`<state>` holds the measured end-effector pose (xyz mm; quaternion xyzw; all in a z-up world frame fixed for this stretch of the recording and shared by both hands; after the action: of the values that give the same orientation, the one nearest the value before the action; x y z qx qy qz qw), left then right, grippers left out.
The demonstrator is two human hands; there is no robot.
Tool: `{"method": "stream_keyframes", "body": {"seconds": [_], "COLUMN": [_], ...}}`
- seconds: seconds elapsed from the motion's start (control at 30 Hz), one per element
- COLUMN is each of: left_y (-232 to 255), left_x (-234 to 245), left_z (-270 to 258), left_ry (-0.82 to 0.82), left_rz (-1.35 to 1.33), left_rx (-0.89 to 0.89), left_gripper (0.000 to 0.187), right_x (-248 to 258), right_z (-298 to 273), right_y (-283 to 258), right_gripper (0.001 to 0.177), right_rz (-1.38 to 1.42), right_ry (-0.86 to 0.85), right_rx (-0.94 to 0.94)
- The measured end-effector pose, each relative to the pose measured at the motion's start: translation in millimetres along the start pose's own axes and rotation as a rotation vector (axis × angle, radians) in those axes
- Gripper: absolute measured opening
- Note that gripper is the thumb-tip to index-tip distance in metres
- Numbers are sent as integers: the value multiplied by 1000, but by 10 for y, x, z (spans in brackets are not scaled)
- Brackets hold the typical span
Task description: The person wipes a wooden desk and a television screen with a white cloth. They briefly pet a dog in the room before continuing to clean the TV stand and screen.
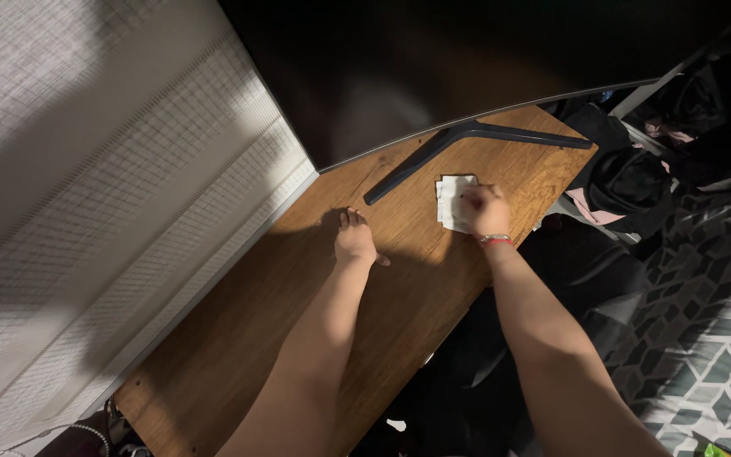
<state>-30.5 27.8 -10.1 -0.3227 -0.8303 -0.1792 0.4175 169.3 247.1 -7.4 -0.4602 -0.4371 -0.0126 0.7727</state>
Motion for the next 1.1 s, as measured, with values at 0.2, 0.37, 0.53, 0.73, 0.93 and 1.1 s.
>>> {"method": "stream_keyframes", "body": {"seconds": [0.2, 0.37, 0.53, 0.73, 0.93, 1.1], "left_y": [-3, 28, 95, 118, 111, 118], "left_x": [-6, 44, 155, 175, 164, 198], "left_z": [32, 3, -35, -38, -26, -78], "left_ry": [-34, -16, -25, -51, -80, -94], "left_rz": [22, 16, 42, 111, 127, 108], "left_rx": [-11, 7, 51, 40, 11, 12], "left_gripper": [159, 158, 158, 153, 150, 153], "right_x": [-60, -60, -15, -563, -873, -1028], "right_z": [85, 193, 504, 1372, 1807, 1952], "right_y": [-77, -249, -728, -458, -274, -100], "right_gripper": [20, 14, 17, 16, 34, 37], "right_rz": [-178, -88, 63, -158, -436, -431], "right_ry": [-16, 74, 187, 59, -131, -78], "right_rx": [-58, 0, 22, 22, -160, -135]}}
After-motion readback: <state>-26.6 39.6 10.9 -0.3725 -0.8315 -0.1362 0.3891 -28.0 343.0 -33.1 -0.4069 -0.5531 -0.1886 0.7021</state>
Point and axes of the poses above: each hand's wrist, its own z-axis towards the middle knuckle, its own x-axis out of the back of the hand, y = z × x, the point moved 5 cm from there along z, towards the middle knuckle, and after that the axes turned 14 degrees about -y, right-handed, at the moved point
